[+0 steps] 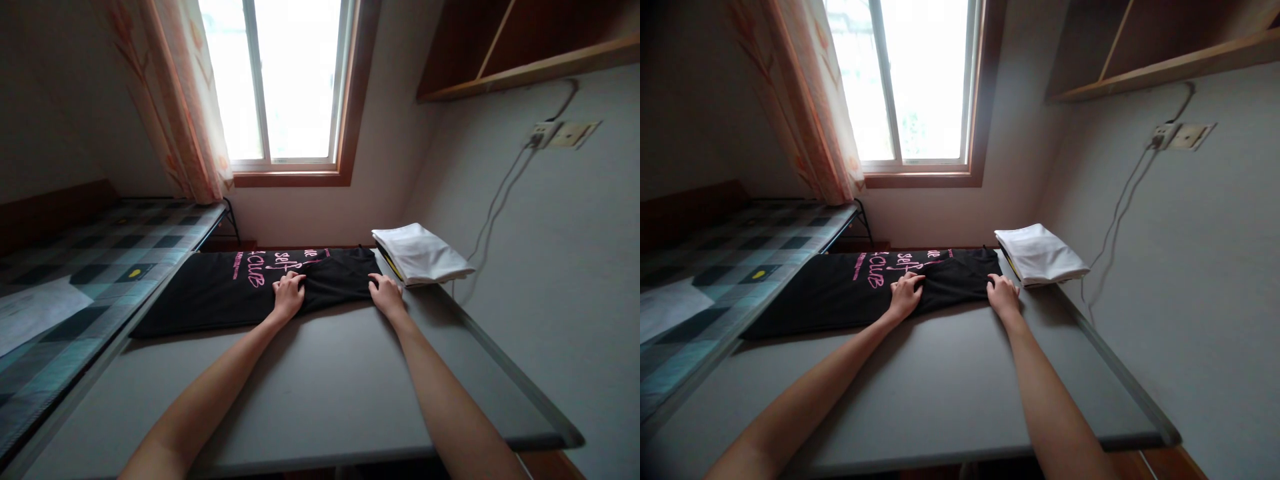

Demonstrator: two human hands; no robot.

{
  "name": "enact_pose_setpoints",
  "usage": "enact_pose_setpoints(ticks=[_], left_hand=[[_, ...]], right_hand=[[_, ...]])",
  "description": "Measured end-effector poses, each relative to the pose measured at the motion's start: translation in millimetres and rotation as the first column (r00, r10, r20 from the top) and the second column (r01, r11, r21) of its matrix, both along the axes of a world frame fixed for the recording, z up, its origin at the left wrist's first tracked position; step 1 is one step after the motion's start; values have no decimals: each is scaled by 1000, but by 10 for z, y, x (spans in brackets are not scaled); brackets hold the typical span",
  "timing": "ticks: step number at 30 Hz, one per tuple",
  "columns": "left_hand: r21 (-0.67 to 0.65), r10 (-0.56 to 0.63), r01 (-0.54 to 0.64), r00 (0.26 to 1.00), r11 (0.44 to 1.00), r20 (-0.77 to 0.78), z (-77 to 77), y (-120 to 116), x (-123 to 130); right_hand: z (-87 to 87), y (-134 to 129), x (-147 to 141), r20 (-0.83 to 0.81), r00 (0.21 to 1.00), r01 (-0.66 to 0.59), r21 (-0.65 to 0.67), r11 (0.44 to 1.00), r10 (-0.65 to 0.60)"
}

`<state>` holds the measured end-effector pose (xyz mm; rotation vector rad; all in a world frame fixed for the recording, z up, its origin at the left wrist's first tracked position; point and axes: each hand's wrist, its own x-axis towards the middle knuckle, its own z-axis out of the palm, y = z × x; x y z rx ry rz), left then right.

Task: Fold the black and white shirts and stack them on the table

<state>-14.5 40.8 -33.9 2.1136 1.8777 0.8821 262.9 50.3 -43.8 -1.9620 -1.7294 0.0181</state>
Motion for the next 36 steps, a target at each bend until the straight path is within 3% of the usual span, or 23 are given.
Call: enact_pose_setpoints(ticks=[4,10,16,21,29,36], left_hand=[[-18,66,-66,998,998,-5,15,3,-6],[-55,91,-91,996,994,-2,42,-2,-5],[-94,22,-25,999,995,-32,98,47,-34],[-155,-65,66,998,986,8,205,256,-32],[-203,-200,184,978,962,-59,260,695,334],[-94,-172,158,968,983,-183,162,662,535]], right_hand=[[-2,-14,-9,-53,998,-38,34,999,40],[-43,16,8,-105,994,13,72,997,-5],[-46,16,-7,-104,994,34,29,999,-31],[-34,7,-28,-107,994,40,16,999,-38],[-26,-1,-46,-140,989,36,3,999,-35],[34,15,52,-150,989,-8,4,1000,9]])
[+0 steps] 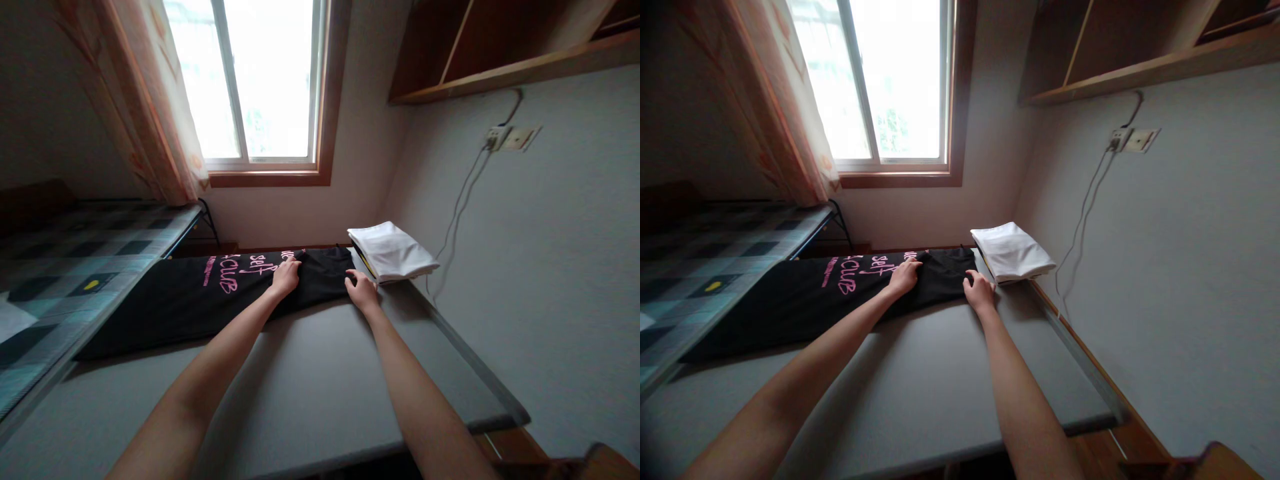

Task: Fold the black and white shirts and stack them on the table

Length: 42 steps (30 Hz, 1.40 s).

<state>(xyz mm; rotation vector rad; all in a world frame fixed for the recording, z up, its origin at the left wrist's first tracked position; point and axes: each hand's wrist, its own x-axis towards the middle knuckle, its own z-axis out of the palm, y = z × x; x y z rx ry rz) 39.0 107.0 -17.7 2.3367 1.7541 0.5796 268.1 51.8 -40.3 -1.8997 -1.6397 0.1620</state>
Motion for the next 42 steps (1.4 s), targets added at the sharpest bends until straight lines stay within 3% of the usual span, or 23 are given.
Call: enact_pose_setpoints(ticks=[7,14,17,19,21,24,26,30,35,39,42], left_hand=[[83,69,-64,996,994,-55,-74,-28,-111],[126,73,-60,992,990,-102,-52,-58,-155],[208,90,-59,986,976,-140,-25,-128,-174],[273,30,9,990,962,-140,-9,-211,-187],[275,-150,176,982,945,-115,-5,-327,-205],[168,-464,476,879,863,-105,-35,-533,-252],[82,-565,579,812,811,-145,-72,-657,-301],[6,-572,586,793,810,-209,-130,-790,-395],[26,-555,572,806,820,-207,-136,-823,-423],[92,-536,560,821,823,-198,-144,-864,-400],[156,-567,592,804,791,-178,-157,-906,-373]], right_hand=[[16,5,42,37,999,-2,-24,1000,3],[-31,33,58,51,998,24,-7,1000,-23],[-49,59,79,5,999,39,28,999,-39],[-57,76,95,-47,998,44,49,998,-42],[-65,93,112,-108,994,42,76,996,-34],[-78,123,136,-212,977,37,116,993,-12],[-85,146,148,-281,960,46,127,991,-8],[-90,169,157,-319,946,95,83,992,-64],[-105,120,134,-138,984,118,38,992,-112],[-74,51,33,20,995,87,197,976,-93],[-8,-9,-174,101,992,-106,343,933,75]])
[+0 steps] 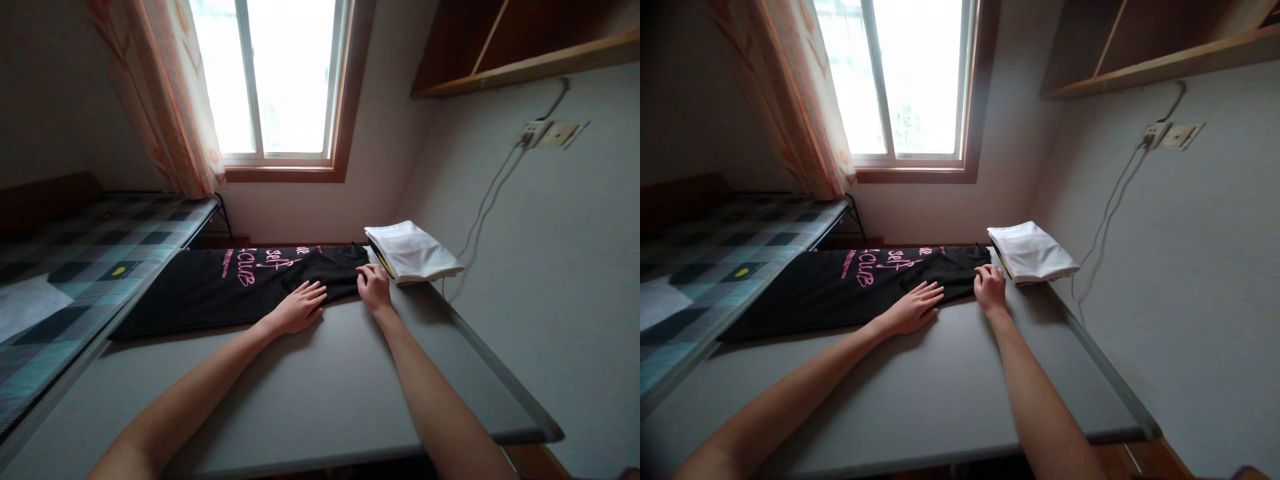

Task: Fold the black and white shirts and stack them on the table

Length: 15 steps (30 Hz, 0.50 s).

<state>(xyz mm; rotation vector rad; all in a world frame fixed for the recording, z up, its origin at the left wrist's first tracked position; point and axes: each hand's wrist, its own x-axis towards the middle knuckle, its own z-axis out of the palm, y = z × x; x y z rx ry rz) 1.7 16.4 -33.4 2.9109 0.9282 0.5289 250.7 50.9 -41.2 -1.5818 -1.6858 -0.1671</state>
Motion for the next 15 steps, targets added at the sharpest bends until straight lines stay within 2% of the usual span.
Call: enact_pose_setpoints(ticks=[3,4,6,9,13,15], left_hand=[[-6,-57,58,998,998,35,-2,-38,23],[-17,-71,71,997,997,43,0,-48,27],[-50,-88,92,994,995,60,2,-57,31],[-123,-43,60,990,991,134,-7,-42,30],[-242,212,-140,929,960,302,-24,15,25],[-241,323,-256,898,936,298,-23,31,13]], right_hand=[[36,-74,-294,98,949,-300,-12,954,299],[34,-99,-386,125,921,-364,-60,930,368],[19,-144,-520,168,886,-399,-198,895,432],[-2,-186,-551,236,886,-287,-395,873,399],[5,-186,-383,309,902,-115,-502,858,301],[9,-169,-292,320,917,-31,-535,844,237]])
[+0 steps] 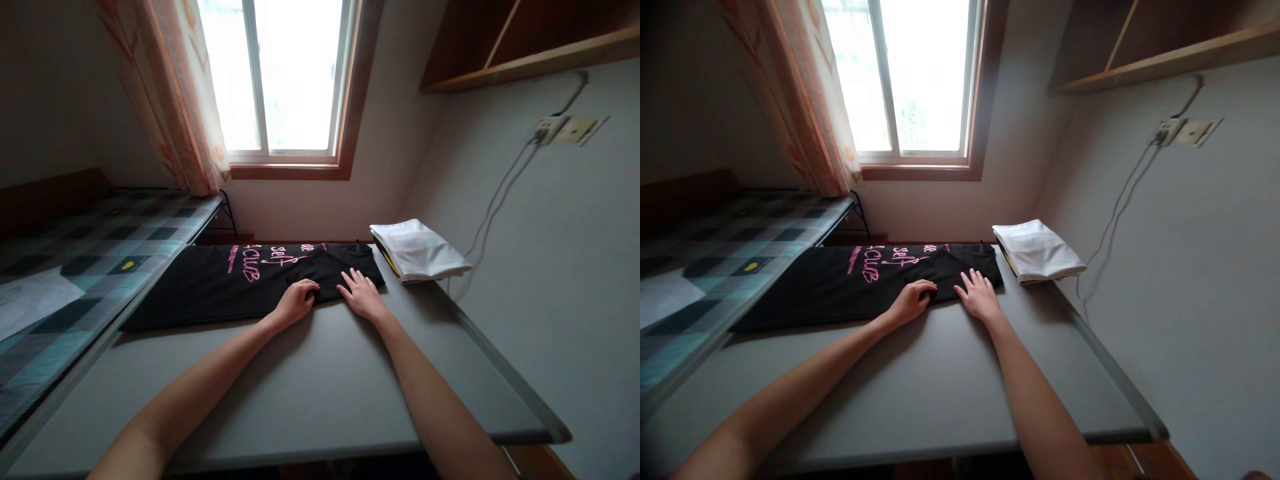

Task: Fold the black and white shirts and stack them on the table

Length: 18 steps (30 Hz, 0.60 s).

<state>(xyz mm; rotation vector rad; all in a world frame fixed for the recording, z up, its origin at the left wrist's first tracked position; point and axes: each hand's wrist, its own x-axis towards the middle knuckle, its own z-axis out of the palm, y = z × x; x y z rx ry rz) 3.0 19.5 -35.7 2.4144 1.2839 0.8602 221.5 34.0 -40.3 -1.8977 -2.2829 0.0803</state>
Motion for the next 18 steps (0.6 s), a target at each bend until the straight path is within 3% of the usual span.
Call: enact_pose_setpoints(ticks=[4,7,18], left_hand=[[74,188,-176,953,982,-237,-1,-18,-40],[60,252,-247,895,967,-368,-16,-31,-66],[94,253,-235,874,967,-415,-12,-25,-115]], right_hand=[[5,32,115,27,992,124,-56,991,-123],[16,34,162,25,980,200,-72,977,-199],[115,-28,227,-40,964,262,24,965,-261]])
